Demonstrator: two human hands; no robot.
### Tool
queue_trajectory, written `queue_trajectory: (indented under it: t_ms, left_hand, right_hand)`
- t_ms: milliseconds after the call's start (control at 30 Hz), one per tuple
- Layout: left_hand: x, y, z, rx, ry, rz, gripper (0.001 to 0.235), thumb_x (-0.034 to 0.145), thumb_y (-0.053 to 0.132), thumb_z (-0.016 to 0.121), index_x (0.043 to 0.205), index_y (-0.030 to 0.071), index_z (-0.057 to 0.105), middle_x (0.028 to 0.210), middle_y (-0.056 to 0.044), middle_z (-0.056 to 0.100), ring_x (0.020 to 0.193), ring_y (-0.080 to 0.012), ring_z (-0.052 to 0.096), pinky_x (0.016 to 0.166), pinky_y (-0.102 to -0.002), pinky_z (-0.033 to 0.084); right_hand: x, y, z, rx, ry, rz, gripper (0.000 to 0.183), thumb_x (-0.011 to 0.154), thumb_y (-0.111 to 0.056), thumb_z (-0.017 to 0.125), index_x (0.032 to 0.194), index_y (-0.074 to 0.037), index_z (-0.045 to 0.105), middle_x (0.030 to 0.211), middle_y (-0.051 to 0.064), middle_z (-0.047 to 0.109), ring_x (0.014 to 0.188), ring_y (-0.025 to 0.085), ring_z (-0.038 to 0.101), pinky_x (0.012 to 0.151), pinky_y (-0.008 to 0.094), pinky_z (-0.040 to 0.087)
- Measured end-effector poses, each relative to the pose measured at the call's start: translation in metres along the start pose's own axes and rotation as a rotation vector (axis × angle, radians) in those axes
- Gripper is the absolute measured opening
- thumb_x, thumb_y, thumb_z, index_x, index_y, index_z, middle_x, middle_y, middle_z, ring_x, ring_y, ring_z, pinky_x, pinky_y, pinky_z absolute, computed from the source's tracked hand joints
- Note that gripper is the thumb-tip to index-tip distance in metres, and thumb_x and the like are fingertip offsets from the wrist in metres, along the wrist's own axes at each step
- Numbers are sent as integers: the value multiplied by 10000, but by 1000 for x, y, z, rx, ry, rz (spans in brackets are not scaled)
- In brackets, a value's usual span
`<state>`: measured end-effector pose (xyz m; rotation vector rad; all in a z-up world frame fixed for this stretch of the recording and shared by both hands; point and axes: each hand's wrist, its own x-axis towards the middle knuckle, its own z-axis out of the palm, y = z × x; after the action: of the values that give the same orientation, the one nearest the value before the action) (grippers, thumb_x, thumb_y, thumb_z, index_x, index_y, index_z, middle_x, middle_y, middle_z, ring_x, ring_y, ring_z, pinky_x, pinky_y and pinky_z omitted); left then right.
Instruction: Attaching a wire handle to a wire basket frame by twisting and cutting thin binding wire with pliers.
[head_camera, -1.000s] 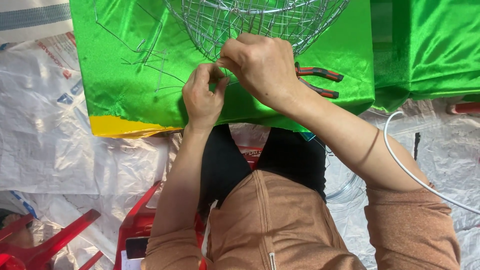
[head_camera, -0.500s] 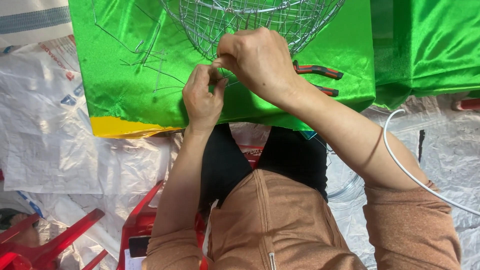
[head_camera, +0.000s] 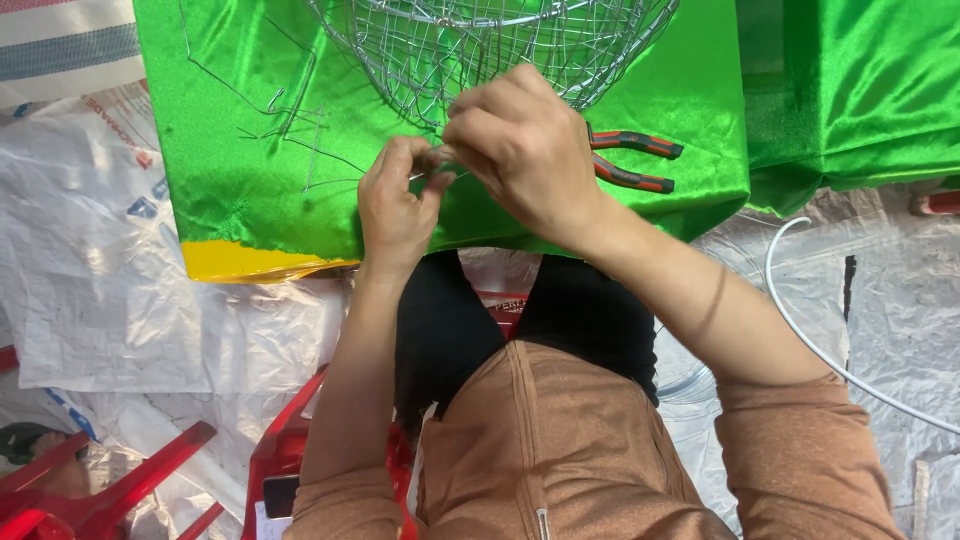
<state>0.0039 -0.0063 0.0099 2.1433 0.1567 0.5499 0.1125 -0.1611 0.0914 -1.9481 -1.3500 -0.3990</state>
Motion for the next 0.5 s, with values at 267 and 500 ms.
queue_trajectory:
  t_ms: [267,500]
  left_hand:
    - [-10,10,-5,-97,-62,27,167,895,-104,756,912,16,641,856,-112,637,805,-299,707,706,-388,640]
    - [-20,-10,5,-343,-11,-159,139,937,-84,713,997,13,635,913,-104,633,892,-225,697,783,-369,647]
  right_hand:
    - [-55,-12,8,267,167,266,60,997,-194,733,997,-141,762,940,65,737,825,285,709,725,386,595]
    - [-84,6,38,531,204,492,71,946,-113,771,1014,-94,760,885,104,754,798,295,741,693,395,595]
